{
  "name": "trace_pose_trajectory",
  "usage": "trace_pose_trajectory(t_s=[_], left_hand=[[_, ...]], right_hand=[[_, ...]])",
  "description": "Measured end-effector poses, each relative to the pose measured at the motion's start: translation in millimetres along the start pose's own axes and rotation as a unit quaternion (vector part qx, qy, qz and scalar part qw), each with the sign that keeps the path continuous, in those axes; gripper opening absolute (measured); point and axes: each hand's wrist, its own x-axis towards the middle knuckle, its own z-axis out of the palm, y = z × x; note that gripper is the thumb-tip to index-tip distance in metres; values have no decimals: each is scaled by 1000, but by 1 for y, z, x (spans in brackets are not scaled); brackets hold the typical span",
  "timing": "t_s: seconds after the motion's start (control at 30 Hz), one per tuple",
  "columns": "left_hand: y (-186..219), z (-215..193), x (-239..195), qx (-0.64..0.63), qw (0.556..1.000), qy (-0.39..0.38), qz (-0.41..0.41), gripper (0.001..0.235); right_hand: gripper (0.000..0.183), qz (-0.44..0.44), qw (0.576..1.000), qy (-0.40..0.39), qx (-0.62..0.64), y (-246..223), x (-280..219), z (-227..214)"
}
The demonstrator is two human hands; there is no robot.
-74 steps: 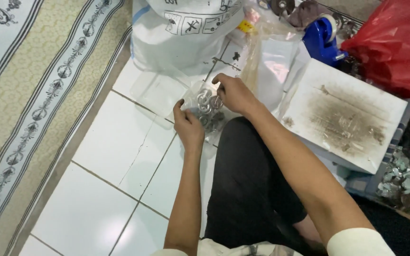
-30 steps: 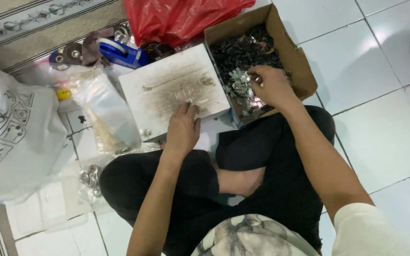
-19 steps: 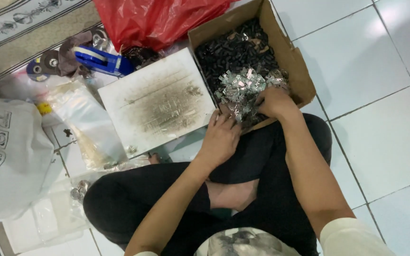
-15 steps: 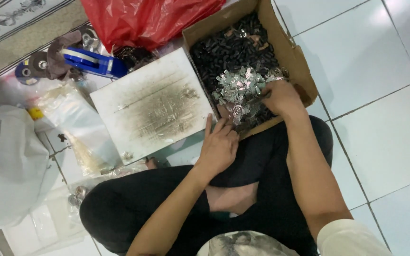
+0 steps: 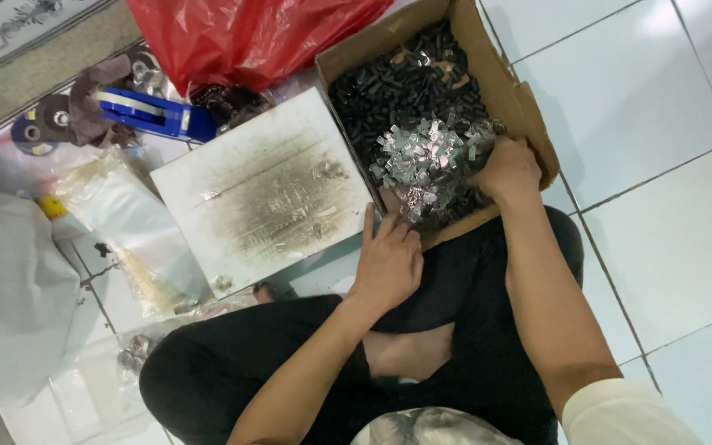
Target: The person sits on the floor and repeatedly scoops small metal parts from a cardboard box into clear plastic bags. They seal each bag and place it aside, continuing the process with multiple batches of parts.
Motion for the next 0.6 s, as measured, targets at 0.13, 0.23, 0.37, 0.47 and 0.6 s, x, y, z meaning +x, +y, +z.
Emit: trace_pose_trajectory(t_s=[0.13, 0.23, 0.37, 0.47, 0.6], left_hand=[[0, 4, -4, 13, 1000, 20, 12, 19], [-3, 6, -6, 14, 999, 36, 18, 20], [-4, 7, -8, -4, 998, 53, 24, 22], [-5, 7, -11, -16, 997, 70, 28, 21], [-5, 1, -11, -37, 995, 93, 28, 19]], right_hand=[[36, 0, 998, 32, -54, 14, 7, 26], [18, -9, 994, 90, -55, 52, 45, 70], [9, -12, 991, 111, -78, 50, 45, 72], [7, -11, 985, 139, -105, 51, 43, 75], [7, 13, 979, 173, -110, 49, 34, 65]])
